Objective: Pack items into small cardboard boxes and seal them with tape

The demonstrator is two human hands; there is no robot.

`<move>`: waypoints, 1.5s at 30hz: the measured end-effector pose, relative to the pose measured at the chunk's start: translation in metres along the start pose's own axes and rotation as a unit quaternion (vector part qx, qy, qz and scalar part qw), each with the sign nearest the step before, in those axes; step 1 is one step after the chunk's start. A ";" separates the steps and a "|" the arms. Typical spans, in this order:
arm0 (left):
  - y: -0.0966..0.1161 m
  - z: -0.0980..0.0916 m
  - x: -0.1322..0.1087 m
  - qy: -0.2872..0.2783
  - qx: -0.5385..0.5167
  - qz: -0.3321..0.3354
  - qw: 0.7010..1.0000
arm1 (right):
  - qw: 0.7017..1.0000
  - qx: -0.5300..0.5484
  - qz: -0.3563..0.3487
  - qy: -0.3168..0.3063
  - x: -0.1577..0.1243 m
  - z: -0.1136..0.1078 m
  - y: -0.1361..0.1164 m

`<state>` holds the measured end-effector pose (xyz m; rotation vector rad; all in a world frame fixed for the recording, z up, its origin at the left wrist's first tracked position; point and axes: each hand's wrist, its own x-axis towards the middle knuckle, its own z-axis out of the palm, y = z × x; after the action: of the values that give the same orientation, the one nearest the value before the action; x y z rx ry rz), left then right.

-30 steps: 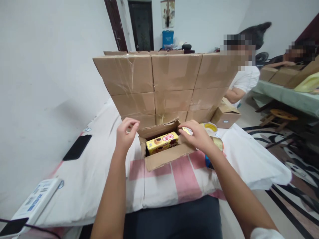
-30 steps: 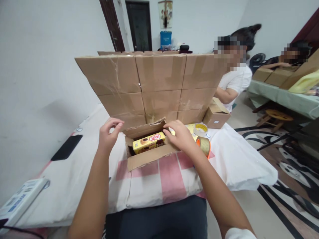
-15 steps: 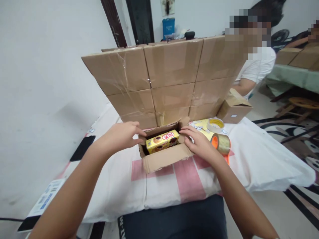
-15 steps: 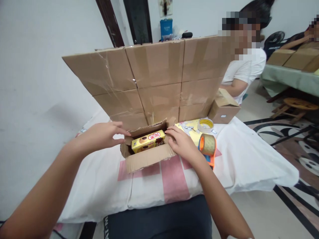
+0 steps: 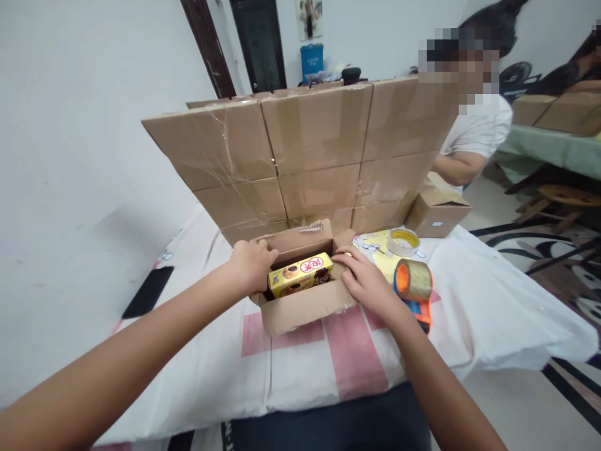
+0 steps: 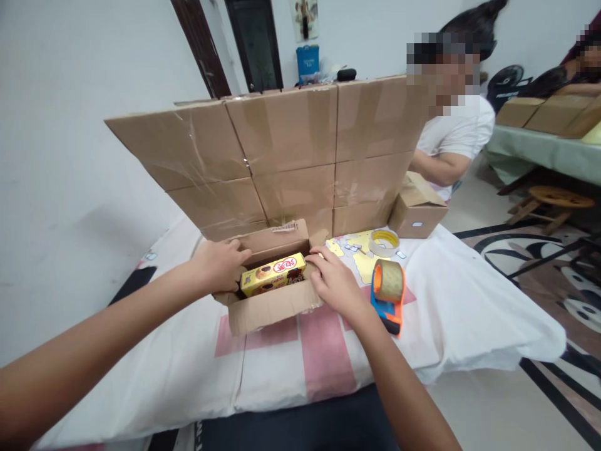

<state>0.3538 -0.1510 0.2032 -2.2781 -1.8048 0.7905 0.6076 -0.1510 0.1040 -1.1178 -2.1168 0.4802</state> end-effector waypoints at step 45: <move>0.032 0.100 -0.060 0.268 -0.906 0.007 0.327 | 0.916 0.353 0.101 0.160 -0.039 0.030 -0.010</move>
<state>0.3255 -0.2379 0.1232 -1.8455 -1.9934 -3.2015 0.5956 -0.1890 0.0735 -0.9003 -1.3633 0.9890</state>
